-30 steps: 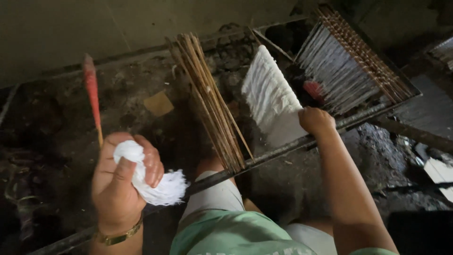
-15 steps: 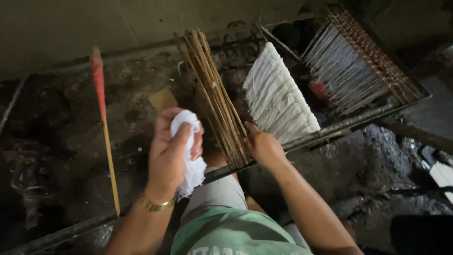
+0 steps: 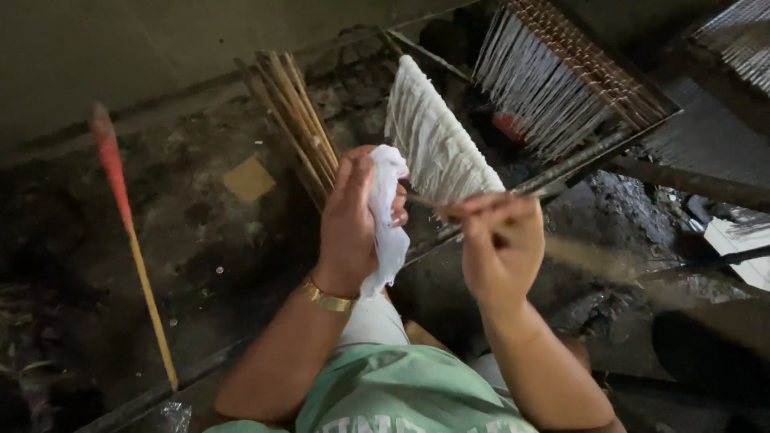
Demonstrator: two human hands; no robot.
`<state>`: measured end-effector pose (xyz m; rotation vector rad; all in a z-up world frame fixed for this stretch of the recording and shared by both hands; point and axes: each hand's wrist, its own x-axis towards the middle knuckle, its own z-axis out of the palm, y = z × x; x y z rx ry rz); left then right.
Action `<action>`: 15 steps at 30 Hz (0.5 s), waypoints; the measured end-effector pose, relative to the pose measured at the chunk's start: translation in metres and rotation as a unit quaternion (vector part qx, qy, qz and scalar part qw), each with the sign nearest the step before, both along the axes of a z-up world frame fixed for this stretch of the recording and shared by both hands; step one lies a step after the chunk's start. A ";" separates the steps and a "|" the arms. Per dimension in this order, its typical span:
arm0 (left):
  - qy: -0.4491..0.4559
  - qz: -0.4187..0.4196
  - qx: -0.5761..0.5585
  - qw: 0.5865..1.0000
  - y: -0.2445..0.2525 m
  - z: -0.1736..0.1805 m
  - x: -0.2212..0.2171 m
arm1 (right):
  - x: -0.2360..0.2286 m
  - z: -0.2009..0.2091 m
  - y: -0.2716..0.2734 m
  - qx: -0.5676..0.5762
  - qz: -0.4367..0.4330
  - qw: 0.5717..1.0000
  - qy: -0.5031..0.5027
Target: The person wraps white yarn around a wooden stick held horizontally, creating loops and securing them. They repeatedly wind the yarn, adjust the bundle, and place the stick onto a metal rack with other similar sticks.
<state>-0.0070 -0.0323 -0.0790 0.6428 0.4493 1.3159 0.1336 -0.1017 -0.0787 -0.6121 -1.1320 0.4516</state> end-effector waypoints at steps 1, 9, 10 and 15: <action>0.000 -0.002 0.001 1.000 0.000 0.000 0.004 | 0.004 -0.003 -0.002 0.001 -0.002 1.000 0.000; 0.012 -0.015 0.000 1.000 -0.018 0.010 0.008 | 0.005 -0.006 -0.004 0.026 -0.090 0.993 -0.071; 0.011 -0.014 0.000 1.000 -0.020 0.013 0.009 | 0.005 -0.007 -0.003 0.027 -0.088 0.993 -0.071; 0.066 0.005 0.033 0.997 -0.024 0.008 0.015 | 0.004 -0.004 -0.004 0.045 -0.082 0.993 -0.070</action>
